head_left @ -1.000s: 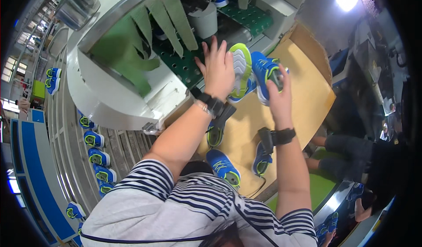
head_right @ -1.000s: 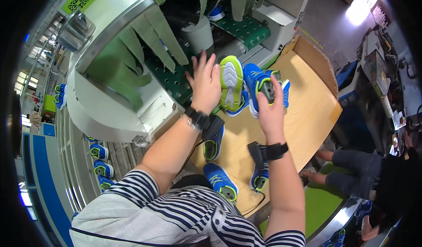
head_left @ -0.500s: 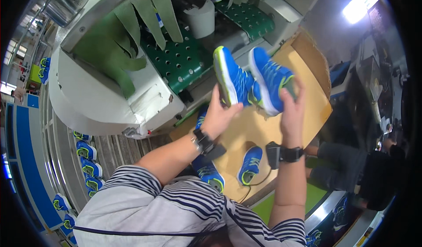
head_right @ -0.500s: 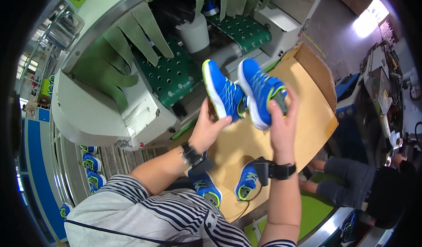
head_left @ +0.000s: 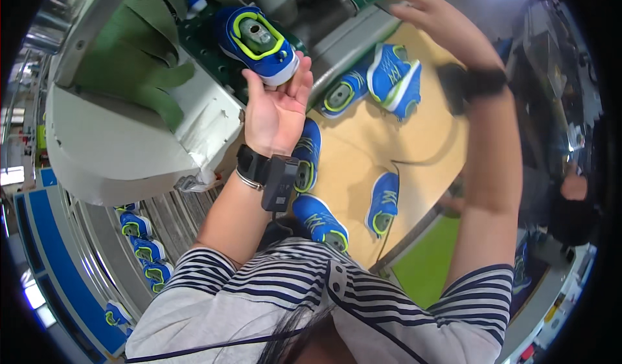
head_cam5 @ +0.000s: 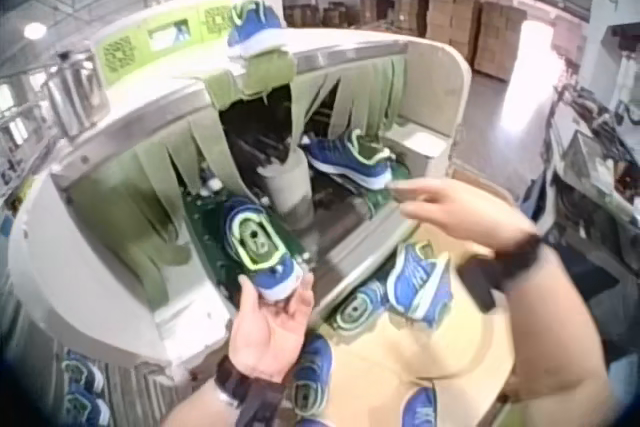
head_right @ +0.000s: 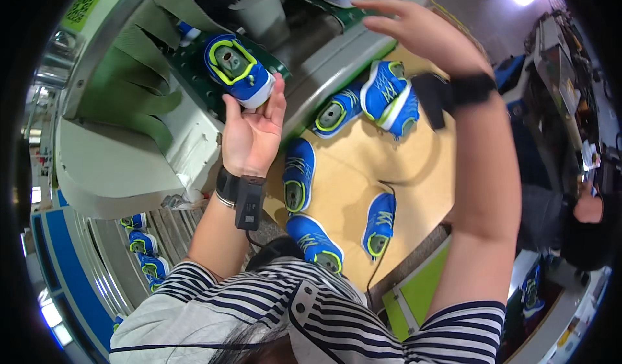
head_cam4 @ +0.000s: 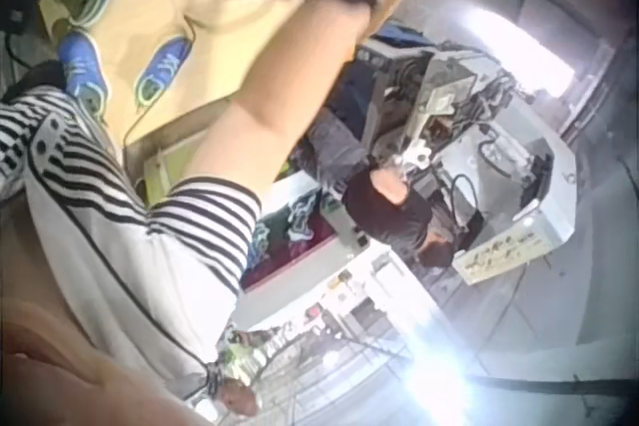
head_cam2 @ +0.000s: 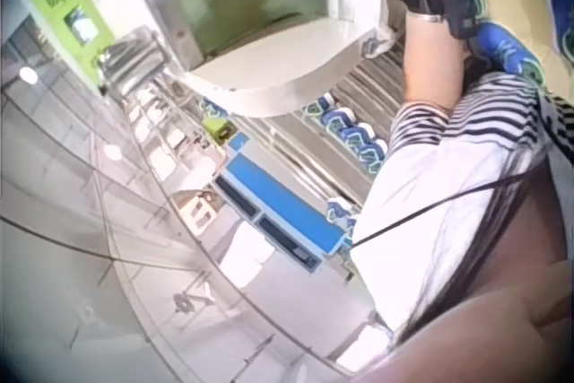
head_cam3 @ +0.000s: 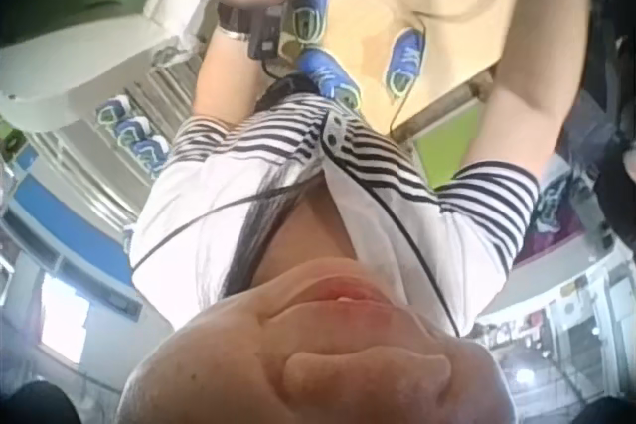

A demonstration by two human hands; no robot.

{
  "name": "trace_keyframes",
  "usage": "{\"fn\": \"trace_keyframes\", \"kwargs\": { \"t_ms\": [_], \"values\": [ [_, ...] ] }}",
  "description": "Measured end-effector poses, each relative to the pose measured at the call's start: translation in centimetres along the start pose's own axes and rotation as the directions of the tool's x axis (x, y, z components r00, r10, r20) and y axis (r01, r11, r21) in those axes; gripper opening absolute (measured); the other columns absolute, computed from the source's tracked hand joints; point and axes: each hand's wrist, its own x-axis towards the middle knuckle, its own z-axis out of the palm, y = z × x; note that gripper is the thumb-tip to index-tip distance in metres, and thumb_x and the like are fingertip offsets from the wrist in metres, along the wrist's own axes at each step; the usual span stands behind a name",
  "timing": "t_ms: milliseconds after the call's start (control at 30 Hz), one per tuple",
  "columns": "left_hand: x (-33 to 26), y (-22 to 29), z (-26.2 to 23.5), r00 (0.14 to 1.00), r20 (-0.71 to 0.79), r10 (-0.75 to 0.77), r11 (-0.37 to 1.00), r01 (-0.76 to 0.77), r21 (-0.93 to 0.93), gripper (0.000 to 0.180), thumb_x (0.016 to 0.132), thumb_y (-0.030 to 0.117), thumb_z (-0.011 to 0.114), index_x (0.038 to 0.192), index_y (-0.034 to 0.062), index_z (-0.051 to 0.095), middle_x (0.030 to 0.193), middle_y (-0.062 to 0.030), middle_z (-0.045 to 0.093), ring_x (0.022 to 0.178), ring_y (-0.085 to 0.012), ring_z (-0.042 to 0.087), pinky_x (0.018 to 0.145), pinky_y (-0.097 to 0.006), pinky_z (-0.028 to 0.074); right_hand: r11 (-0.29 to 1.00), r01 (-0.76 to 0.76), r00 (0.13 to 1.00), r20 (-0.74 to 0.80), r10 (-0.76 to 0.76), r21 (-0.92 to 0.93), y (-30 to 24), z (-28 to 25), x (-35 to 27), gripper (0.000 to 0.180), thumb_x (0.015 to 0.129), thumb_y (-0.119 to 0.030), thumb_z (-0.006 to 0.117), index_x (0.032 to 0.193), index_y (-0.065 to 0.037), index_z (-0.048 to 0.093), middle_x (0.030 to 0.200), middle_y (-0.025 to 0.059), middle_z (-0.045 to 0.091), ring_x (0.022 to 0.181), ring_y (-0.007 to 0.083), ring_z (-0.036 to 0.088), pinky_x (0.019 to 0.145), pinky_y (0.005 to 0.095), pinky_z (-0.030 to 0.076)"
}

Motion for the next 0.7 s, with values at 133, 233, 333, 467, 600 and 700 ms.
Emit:
{"fn": "trace_keyframes", "kwargs": {
  "t_ms": [133,233,333,467,600,700],
  "values": [
    [-1.3,-1.0,0.0,1.0,-0.004,-0.021,0.991,0.021,0.131,0.09,0.096,0.073,0.04,0.143,-0.0039,0.043,0.144,-0.0249,0.052,0.131,-0.0334,0.055,0.11,-0.045,0.045,0.909,-0.362,0.932,0.062,0.357,0.205,-9.9,-6.3,-18.8,0.046,0.102,-0.022,0.058,0.144,-0.004,0.054,0.132,0.0098,0.063,0.112,0.0177,0.06,0.099,0.0321,0.047],
    [-2.7,-3.4,-0.7,0.999,-0.033,-0.039,0.93,0.048,0.365,0.082,0.1,0.067,0.041,0.144,-0.0028,0.041,0.142,-0.0246,0.054,0.129,-0.0321,0.057,0.111,-0.044,0.044,0.809,-0.544,0.7,-0.411,0.584,0.224,-12.4,-5.4,-30.9,0.046,0.103,-0.02,0.056,0.145,-0.002,0.05,0.134,0.0109,0.061,0.122,0.0215,0.058,0.106,0.0346,0.045],
    [-1.4,-8.9,-3.0,0.955,0.198,-0.22,0.594,-0.03,0.804,0.041,0.099,0.014,0.064,0.135,-0.0027,0.053,0.126,-0.0141,0.067,0.115,-0.0208,0.065,0.099,-0.032,0.05,0.587,-0.631,0.356,-0.483,0.8,0.507,-11.6,0.4,-39.4,0.044,0.102,-0.02,0.057,0.143,-0.004,0.053,0.135,0.0109,0.06,0.121,0.0201,0.058,0.107,0.0337,0.043],
    [8.1,-18.4,-1.3,0.739,0.666,-0.105,-0.032,-0.672,0.74,0.061,0.089,0.027,0.073,0.139,0.0003,0.051,0.14,-0.0258,0.054,0.131,-0.0424,0.051,0.11,-0.047,0.041,0.526,-0.708,0.336,-0.43,0.838,0.471,-8.5,14.9,-40.6,0.06,0.095,-0.015,0.069,0.149,-0.006,0.045,0.141,0.0125,0.054,0.13,0.0227,0.052,0.107,0.0376,0.043],
    [17.5,-21.7,-3.4,0.91,0.361,-0.206,-0.628,-0.405,0.664,0.113,0.074,0.06,0.081,0.153,-0.0008,0.029,0.149,-0.0264,0.044,0.134,-0.0406,0.05,0.111,-0.045,0.043,0.628,-0.659,0.458,-0.442,0.772,0.414,-3.9,30.8,-35.0,0.085,0.08,-0.016,0.084,0.148,0.002,0.035,0.138,0.0253,0.053,0.129,0.0385,0.052,0.109,0.0434,0.042],
    [15.5,-22.9,-4.5,0.836,0.496,-0.234,-0.62,-0.522,0.586,0.092,0.08,0.042,0.078,0.15,-0.0009,0.036,0.146,-0.0225,0.05,0.131,-0.0373,0.054,0.109,-0.044,0.045,0.571,-0.633,0.295,-0.519,0.802,0.523,-4.0,32.6,-35.7,0.083,0.079,-0.014,0.084,0.145,0.0,0.037,0.133,0.0253,0.056,0.124,0.0374,0.056,0.104,0.0429,0.046]
  ]
}}
